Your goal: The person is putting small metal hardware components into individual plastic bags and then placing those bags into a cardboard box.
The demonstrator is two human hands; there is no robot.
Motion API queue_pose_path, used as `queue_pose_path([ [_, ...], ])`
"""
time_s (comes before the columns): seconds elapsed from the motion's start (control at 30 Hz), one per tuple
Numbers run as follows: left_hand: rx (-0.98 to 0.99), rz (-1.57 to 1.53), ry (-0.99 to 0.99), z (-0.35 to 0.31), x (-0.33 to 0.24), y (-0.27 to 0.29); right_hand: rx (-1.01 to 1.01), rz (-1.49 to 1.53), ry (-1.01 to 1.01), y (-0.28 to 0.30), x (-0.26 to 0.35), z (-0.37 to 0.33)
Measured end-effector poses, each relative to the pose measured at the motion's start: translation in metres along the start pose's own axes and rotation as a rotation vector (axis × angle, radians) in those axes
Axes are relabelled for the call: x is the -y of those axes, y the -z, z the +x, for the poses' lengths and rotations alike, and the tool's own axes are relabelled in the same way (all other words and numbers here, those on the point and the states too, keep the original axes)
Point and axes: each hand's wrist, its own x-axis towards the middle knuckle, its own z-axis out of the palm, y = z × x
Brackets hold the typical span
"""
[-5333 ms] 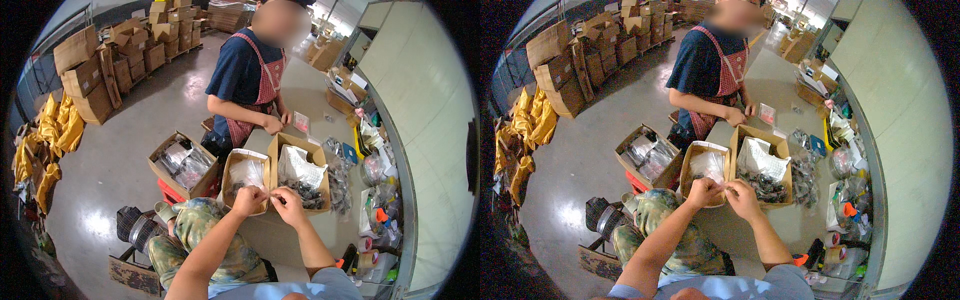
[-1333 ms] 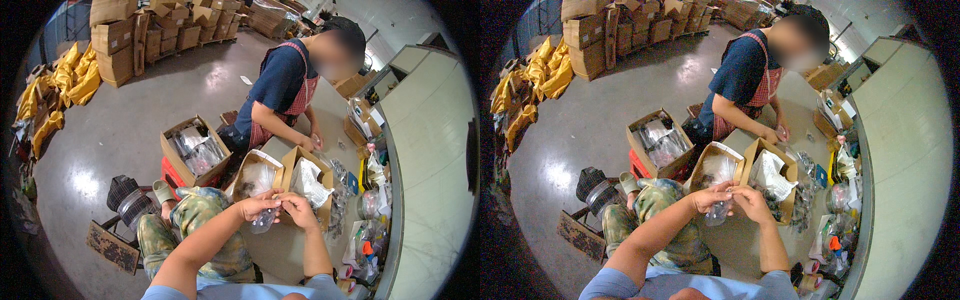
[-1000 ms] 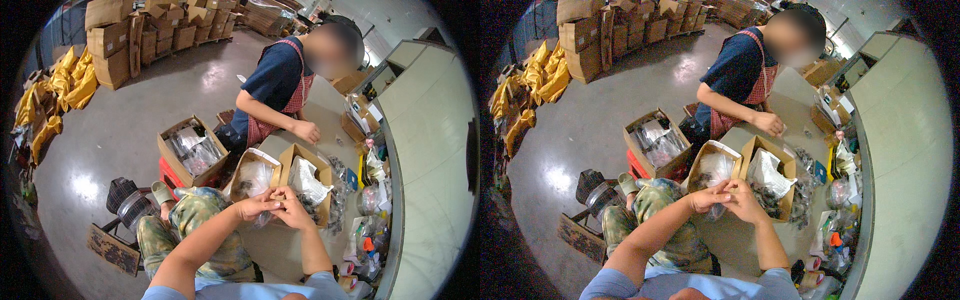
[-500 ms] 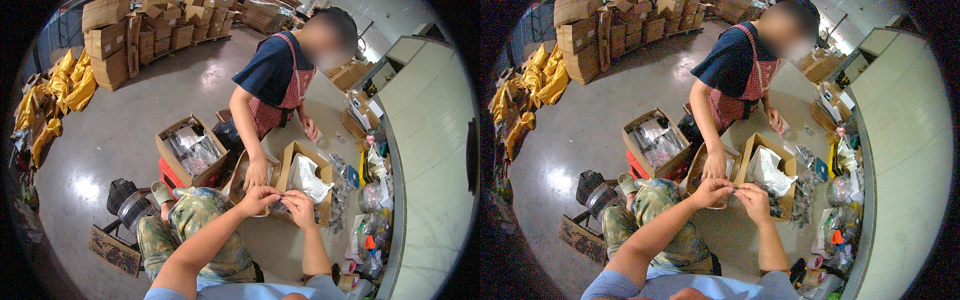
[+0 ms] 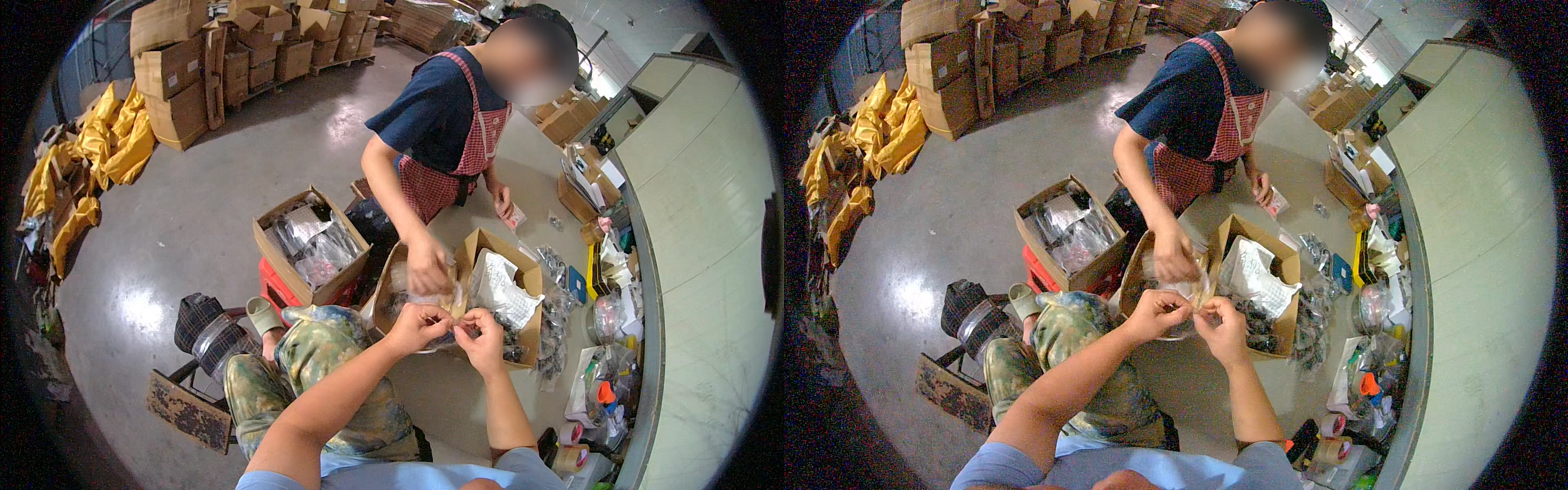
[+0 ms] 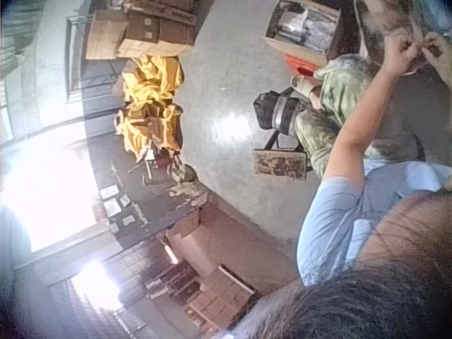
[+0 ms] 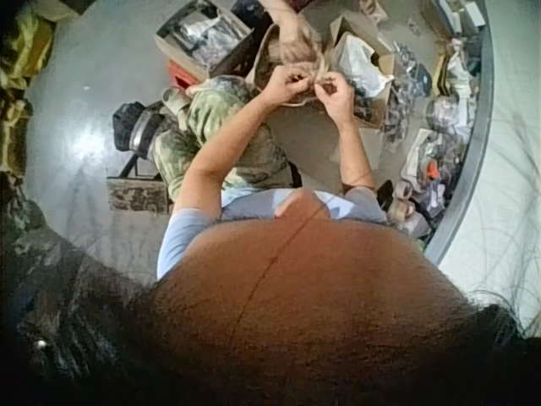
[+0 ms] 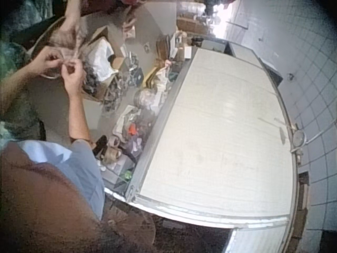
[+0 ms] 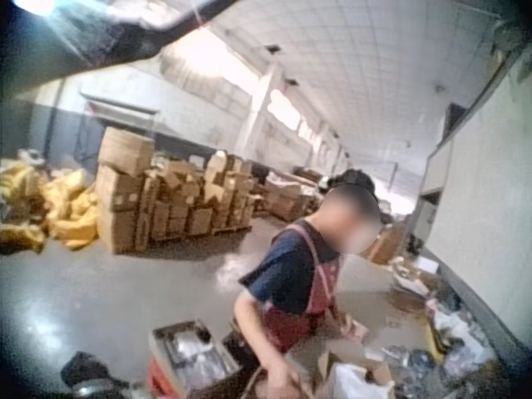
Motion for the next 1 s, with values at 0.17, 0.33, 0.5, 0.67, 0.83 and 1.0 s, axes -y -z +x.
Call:
queue_pose_path([
  [0.17,0.053,0.024,-0.008,0.000,0.006,0.001,0.168,-0.225,0.275,0.009,0.004,0.007],
  [0.33,0.088,-0.079,0.015,-0.001,0.008,0.000,0.255,-0.105,0.138,0.014,0.006,0.007],
  [0.5,0.158,-0.130,0.018,0.000,0.003,0.002,0.314,-0.062,0.190,0.016,-0.001,0.007],
  [0.67,0.113,-0.292,0.084,0.001,0.008,-0.001,0.290,-0.055,0.182,0.025,0.003,0.004],
  [0.83,0.047,-0.274,0.159,0.003,0.018,0.000,0.229,-0.173,0.188,0.039,-0.006,-0.006],
  [1.0,0.000,-0.188,0.207,0.010,0.024,-0.005,0.045,-0.155,0.096,0.065,-0.029,-0.020],
])
